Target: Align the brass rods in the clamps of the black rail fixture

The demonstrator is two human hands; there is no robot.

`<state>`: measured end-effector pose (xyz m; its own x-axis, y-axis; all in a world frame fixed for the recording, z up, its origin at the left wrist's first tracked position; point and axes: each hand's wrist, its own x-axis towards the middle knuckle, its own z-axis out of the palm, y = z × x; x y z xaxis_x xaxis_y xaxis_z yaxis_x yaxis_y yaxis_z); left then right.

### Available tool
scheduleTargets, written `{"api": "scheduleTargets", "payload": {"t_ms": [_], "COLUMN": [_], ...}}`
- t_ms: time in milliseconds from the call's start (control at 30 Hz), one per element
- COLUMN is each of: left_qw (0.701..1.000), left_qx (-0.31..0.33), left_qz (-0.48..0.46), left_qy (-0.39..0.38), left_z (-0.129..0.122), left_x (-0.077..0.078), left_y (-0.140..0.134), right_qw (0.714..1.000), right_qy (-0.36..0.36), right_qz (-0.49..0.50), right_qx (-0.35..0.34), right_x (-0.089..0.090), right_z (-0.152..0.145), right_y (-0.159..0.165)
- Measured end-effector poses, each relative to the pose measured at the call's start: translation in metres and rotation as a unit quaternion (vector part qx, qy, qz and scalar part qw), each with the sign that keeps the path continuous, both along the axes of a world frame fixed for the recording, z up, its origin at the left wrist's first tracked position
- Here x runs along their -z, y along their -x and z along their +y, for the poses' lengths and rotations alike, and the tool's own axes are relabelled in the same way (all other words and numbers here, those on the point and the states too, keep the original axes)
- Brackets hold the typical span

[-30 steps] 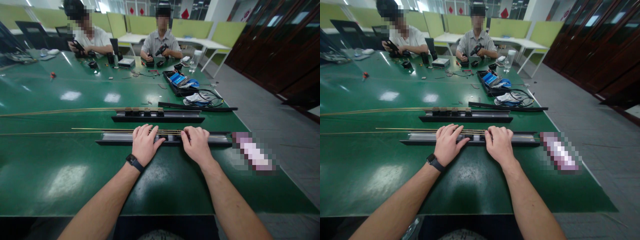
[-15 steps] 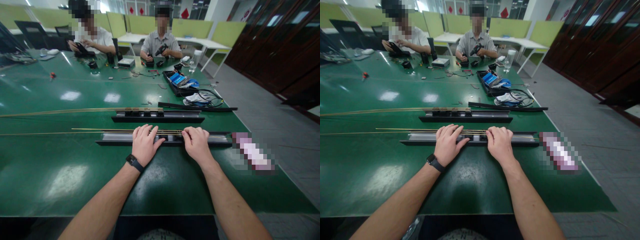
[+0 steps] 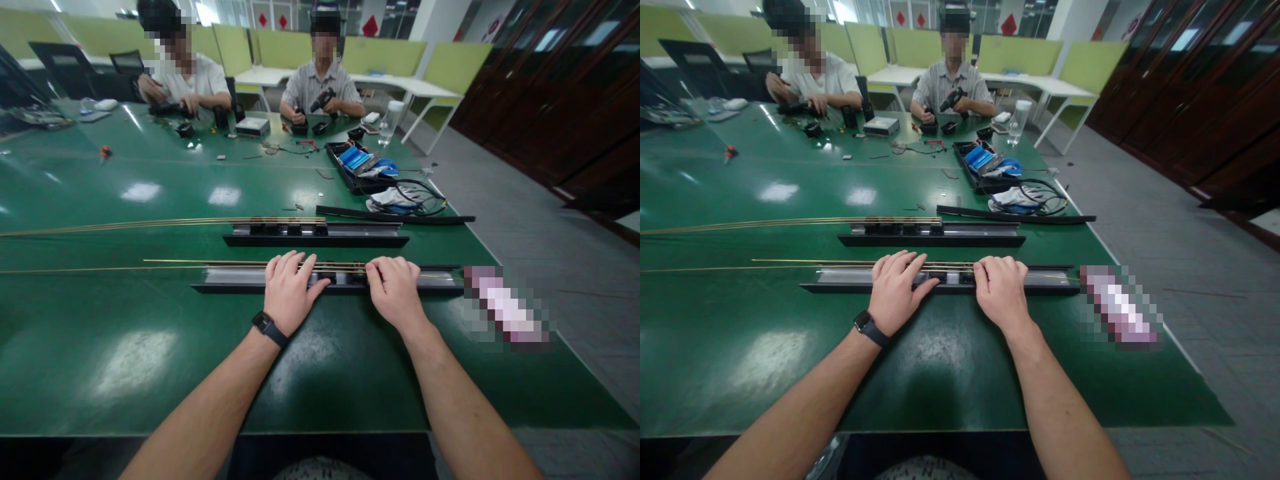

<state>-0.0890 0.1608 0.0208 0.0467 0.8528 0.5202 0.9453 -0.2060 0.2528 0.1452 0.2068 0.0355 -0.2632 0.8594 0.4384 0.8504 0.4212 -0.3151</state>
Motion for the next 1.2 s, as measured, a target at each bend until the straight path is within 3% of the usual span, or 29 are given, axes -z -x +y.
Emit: {"api": "scheduleTargets", "payload": {"t_ms": [1200], "left_qw": [1.000], "left_qx": [-0.005], "left_qz": [0.000], "left_qy": [0.014], "left_z": [-0.0015], "left_x": [-0.0042], "left_y": [-0.0013], "right_qw": [1.000], "right_qy": [-0.009], "right_qz": [-0.013], "right_qx": [0.002], "right_x": [-0.0053], "right_z": [-0.0035], "right_y": [-0.0002]}}
